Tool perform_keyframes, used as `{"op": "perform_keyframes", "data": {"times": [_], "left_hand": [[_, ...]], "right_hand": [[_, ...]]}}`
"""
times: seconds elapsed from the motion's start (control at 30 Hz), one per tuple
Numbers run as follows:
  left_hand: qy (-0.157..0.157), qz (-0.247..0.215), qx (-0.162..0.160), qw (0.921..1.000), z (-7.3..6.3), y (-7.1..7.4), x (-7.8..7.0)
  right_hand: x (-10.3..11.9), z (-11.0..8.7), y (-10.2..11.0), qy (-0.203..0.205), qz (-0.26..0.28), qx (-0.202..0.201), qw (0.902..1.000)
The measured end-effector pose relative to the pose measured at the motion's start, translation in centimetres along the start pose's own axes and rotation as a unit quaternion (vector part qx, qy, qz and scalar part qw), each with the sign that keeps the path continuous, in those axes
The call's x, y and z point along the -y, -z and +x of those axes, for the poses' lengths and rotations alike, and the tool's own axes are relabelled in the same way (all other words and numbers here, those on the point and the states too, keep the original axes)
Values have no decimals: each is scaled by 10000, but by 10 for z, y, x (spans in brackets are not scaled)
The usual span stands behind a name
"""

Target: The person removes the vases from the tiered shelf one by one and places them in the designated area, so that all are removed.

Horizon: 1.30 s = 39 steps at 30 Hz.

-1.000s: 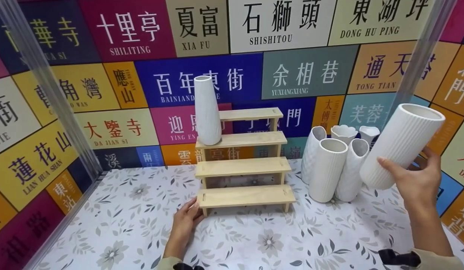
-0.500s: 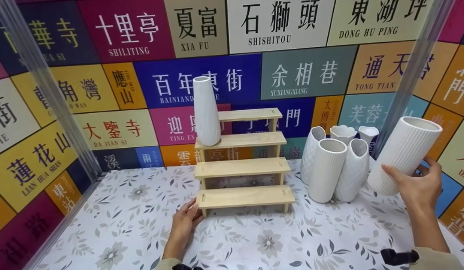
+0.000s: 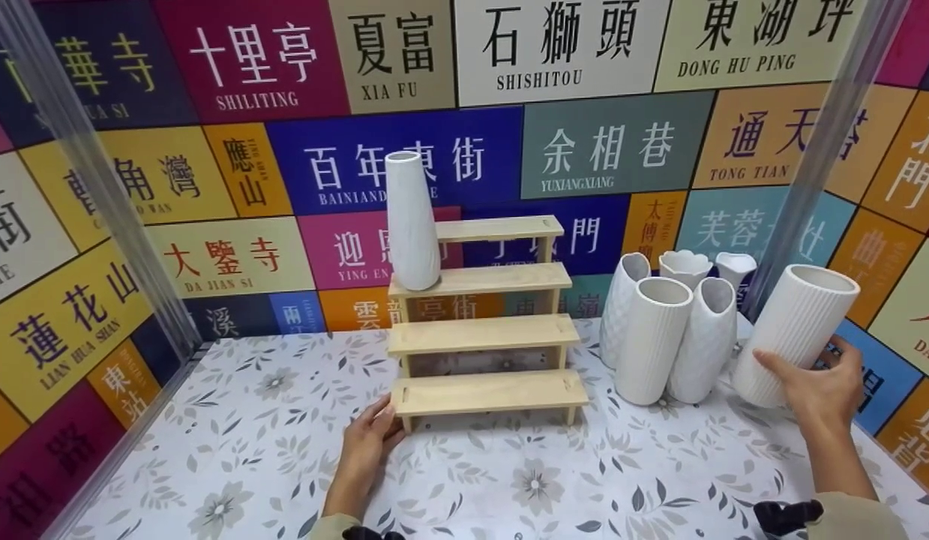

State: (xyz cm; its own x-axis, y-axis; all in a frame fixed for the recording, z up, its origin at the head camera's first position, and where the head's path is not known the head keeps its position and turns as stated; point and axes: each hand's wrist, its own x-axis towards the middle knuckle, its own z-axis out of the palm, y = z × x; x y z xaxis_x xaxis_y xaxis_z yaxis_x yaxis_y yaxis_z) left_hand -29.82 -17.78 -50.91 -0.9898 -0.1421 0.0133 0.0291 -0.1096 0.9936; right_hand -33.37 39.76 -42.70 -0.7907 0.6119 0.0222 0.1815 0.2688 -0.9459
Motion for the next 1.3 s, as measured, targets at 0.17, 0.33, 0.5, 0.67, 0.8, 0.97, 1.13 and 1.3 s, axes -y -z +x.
{"op": "perform_keyframes", "data": {"times": [0.17, 0.33, 0.5, 0.67, 0.8, 0.97, 1.13, 1.3], "left_hand": [[-10, -17, -17, 10000, 2, 0, -1], [-5, -1, -42, 10000, 2, 1, -2], [93, 12, -134, 9999, 2, 1, -1], [36, -48, -54, 10000, 2, 0, 0], [103, -40, -93, 9999, 3, 0, 0], [119, -9, -127, 9998, 4, 0, 1], [164, 56, -171, 9997, 5, 0, -1], [179, 185, -162, 9995, 4, -1, -1]], "right_hand": [[-8, 7, -6, 2, 3, 86, 10000], [-14, 10, -13, -12, -40, 84, 10000], [-17, 10, -15, -13, -104, 254, 9996], [-20, 12, -14, -42, -101, 374, 9992], [-24, 11, -15, 28, -132, 372, 9992], [-26, 9, -15, 176, -291, 551, 9979], [-22, 13, -4, 260, -417, 1156, 9921], [-22, 21, 17, -167, -45, 1636, 9864]]}}
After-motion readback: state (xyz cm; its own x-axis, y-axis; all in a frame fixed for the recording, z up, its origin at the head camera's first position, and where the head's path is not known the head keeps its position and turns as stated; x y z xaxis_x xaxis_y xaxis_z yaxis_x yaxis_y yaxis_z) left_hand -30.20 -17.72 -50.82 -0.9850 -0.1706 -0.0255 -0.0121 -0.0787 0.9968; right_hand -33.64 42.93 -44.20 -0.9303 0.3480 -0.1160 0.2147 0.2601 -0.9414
